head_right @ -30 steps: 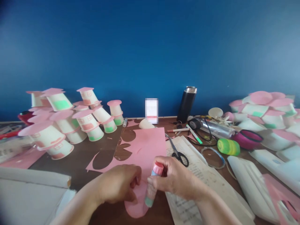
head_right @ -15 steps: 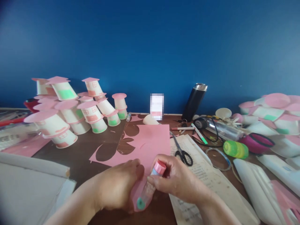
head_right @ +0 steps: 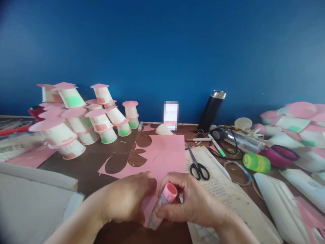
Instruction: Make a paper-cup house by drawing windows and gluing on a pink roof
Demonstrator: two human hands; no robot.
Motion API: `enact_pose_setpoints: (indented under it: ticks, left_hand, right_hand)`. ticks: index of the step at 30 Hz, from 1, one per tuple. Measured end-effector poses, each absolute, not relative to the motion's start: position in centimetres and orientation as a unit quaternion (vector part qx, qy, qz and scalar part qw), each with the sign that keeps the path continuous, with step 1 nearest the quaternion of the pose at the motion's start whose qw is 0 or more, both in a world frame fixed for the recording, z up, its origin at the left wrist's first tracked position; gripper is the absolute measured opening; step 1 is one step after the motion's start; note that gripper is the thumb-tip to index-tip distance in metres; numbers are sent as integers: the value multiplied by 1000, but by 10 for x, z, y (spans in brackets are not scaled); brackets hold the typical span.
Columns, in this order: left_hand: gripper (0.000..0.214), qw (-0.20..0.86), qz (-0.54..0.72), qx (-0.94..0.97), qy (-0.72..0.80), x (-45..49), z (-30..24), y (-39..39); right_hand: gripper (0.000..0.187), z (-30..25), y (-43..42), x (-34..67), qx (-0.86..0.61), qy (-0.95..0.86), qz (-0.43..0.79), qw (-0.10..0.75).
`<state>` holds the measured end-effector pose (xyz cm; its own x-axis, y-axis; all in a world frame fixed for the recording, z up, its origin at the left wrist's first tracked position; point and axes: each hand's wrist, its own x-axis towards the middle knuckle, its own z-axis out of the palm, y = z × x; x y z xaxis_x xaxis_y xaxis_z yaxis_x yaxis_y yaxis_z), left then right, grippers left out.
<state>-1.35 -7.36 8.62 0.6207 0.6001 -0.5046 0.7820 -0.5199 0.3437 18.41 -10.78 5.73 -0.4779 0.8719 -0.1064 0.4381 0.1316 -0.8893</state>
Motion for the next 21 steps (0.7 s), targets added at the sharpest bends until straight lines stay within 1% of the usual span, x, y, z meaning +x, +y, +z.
enact_pose_setpoints:
  ticks: [3,6,9,12,14,17,19,21]
  left_hand:
    - [47,271,-190,860,388,-12,88,-72]
    - [50,262,-186,865,386,-13,83,-69]
    - [59,271,-180,864,384,-17,75,-65]
    - [61,292,-169,860,382,-20,70,-61]
    - [60,303,-161,857,385,-21,68,-59]
    - [59,317,-155,851,389,-21,66,-58]
    - [60,323,-149,849,389,-21,66,-57]
    - [62,326,-144,849,390,-20,65,-58]
  right_hand:
    - [17,58,-107,190,-457,-702,475,270]
    - [18,62,-102,197,-494,-689,427,314]
    - [19,66,-97,205,-541,-698,364,295]
    - [21,65,-93,211,-571,-679,357,291]
    - [25,61,-90,215,-585,-648,367,322]
    - [33,54,-84,221,-602,-570,388,403]
    - [38,48,-77,228,-633,-531,347,444]
    - [44,43,-68,237,-688,-534,240,429]
